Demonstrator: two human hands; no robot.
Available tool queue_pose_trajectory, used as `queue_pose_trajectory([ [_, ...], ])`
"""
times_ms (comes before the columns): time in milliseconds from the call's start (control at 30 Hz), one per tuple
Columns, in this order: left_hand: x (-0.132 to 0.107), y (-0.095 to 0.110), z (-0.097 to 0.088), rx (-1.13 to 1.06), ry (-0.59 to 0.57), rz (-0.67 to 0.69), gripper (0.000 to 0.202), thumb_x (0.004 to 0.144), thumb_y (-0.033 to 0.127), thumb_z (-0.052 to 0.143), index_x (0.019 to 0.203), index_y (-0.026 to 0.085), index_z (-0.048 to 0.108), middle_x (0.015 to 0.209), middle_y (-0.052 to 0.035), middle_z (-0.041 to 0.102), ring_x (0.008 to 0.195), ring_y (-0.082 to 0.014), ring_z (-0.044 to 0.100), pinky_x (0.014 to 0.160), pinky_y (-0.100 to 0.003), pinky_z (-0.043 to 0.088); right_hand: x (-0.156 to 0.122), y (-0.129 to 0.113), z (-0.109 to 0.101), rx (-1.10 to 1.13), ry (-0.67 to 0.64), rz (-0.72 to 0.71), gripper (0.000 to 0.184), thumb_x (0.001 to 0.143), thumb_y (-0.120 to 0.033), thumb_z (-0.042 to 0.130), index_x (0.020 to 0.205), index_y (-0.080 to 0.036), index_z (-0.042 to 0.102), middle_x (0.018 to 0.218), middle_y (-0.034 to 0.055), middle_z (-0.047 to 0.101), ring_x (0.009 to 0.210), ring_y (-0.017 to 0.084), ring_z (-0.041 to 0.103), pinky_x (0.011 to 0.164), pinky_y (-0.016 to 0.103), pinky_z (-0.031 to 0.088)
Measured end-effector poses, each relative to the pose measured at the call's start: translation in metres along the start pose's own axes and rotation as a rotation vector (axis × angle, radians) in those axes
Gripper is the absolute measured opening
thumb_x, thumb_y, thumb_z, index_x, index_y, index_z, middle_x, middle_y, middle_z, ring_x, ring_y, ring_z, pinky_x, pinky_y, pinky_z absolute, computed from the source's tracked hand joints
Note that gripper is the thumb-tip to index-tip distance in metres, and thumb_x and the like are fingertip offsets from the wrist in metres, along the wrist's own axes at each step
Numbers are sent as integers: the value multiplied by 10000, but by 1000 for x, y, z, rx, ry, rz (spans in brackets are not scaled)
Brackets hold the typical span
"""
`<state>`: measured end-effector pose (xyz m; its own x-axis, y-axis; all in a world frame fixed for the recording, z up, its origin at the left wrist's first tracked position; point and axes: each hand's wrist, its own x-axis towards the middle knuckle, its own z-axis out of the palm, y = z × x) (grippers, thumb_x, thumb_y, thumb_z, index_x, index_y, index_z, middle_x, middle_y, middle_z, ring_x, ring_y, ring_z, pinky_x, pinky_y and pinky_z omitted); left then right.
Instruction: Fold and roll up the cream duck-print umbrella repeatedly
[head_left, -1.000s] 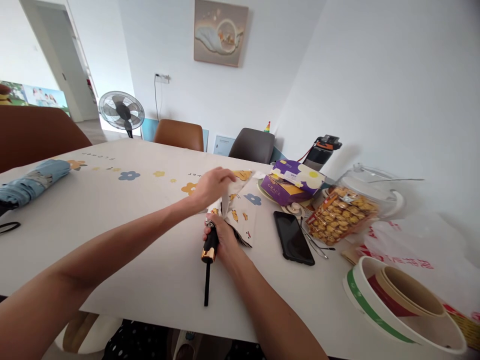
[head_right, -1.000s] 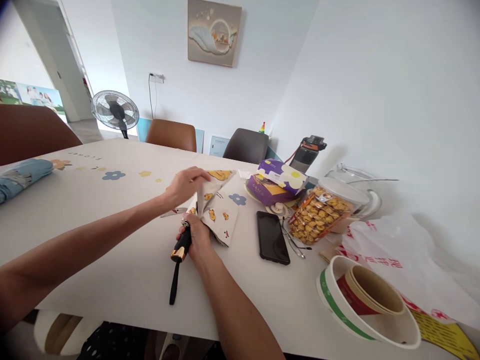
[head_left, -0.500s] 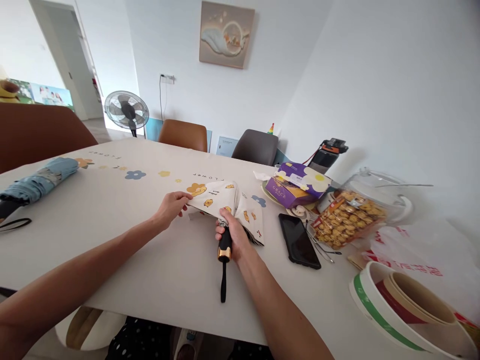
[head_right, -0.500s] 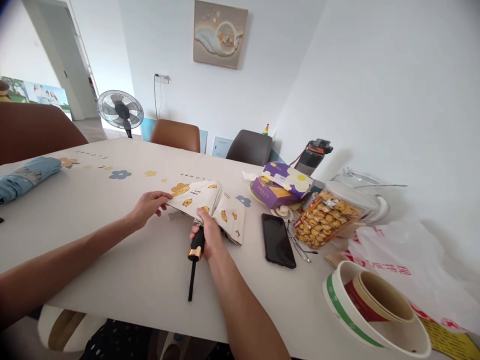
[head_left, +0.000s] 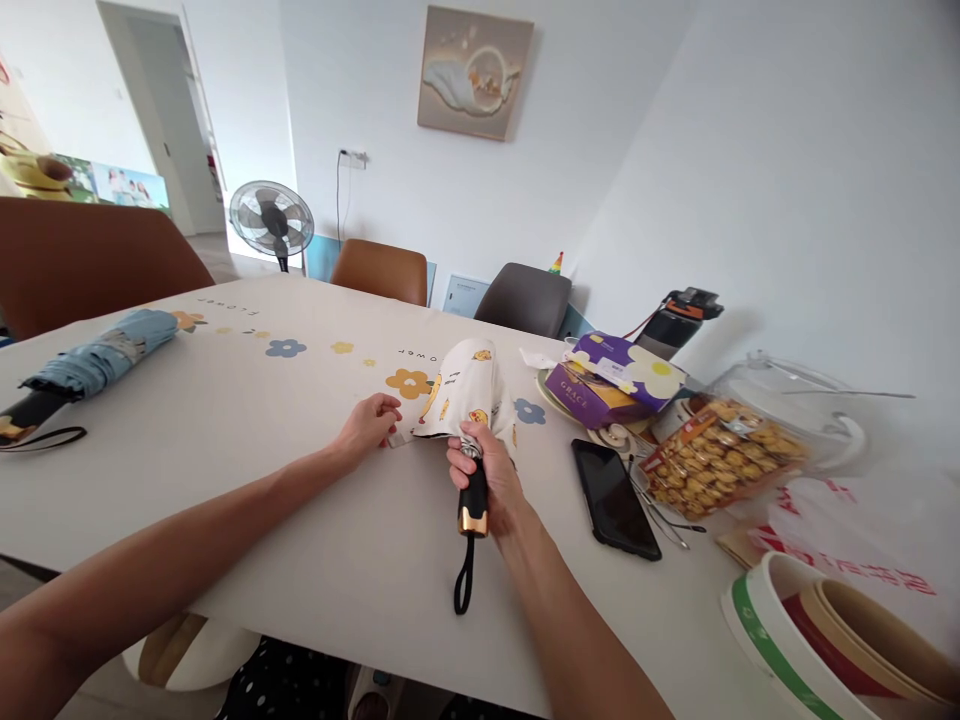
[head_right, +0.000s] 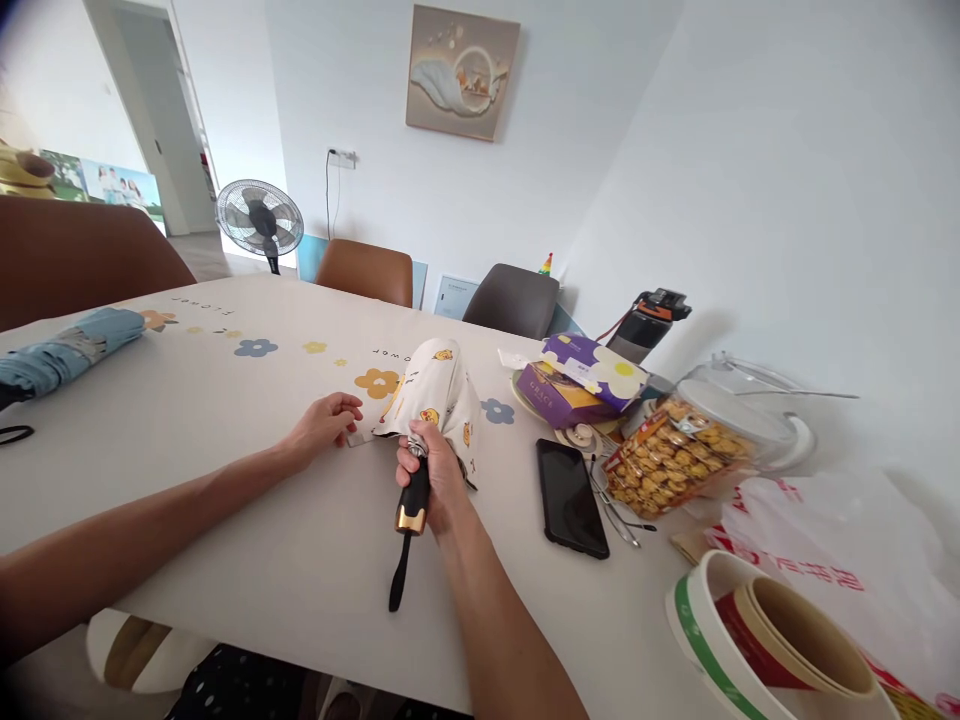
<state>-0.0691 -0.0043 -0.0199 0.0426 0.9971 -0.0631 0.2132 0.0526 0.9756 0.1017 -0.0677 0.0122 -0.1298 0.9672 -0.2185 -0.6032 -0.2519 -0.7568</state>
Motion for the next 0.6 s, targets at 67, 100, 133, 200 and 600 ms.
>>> queue_pose_trajectory([
  [67,-2,-1,3,-28,7,30,291,620,164,470,905,175,530,852,-46,576,643,-117,534,436,-196,419,-1,1,2,-17,-3,-13,205,698,-296,611,699,-183,440,610,-49,440,385,24,289,309,148,304],
  [100,-3,-2,4,-41,9,49,297,626,170,467,916,176,530,857,-45,573,662,-121,538,442,-199,425,-2,1,2,-29,-2,-24,207,697,-301,612,693,-181,444,606,-48,443,382,25,288,307,152,307],
  [133,-4,-3,6,-51,3,66,300,632,176,464,924,177,530,858,-43,572,676,-124,541,451,-203,432,-2,2,3,-45,-2,-35,209,696,-310,611,689,-179,449,600,-47,446,379,27,290,306,157,311],
  [200,-7,-4,9,-62,-17,93,301,642,182,459,934,174,530,854,-41,568,695,-129,544,473,-214,446,-2,4,2,-82,1,-50,216,697,-330,609,681,-174,460,573,-49,441,369,31,297,306,164,319],
  [600,-23,34,34,72,-30,515,351,809,250,403,1139,242,521,1215,-42,511,1103,-174,477,948,-327,366,0,12,7,-377,267,-4,197,653,-340,610,676,-185,491,379,-71,387,306,83,361,302,217,372],
])
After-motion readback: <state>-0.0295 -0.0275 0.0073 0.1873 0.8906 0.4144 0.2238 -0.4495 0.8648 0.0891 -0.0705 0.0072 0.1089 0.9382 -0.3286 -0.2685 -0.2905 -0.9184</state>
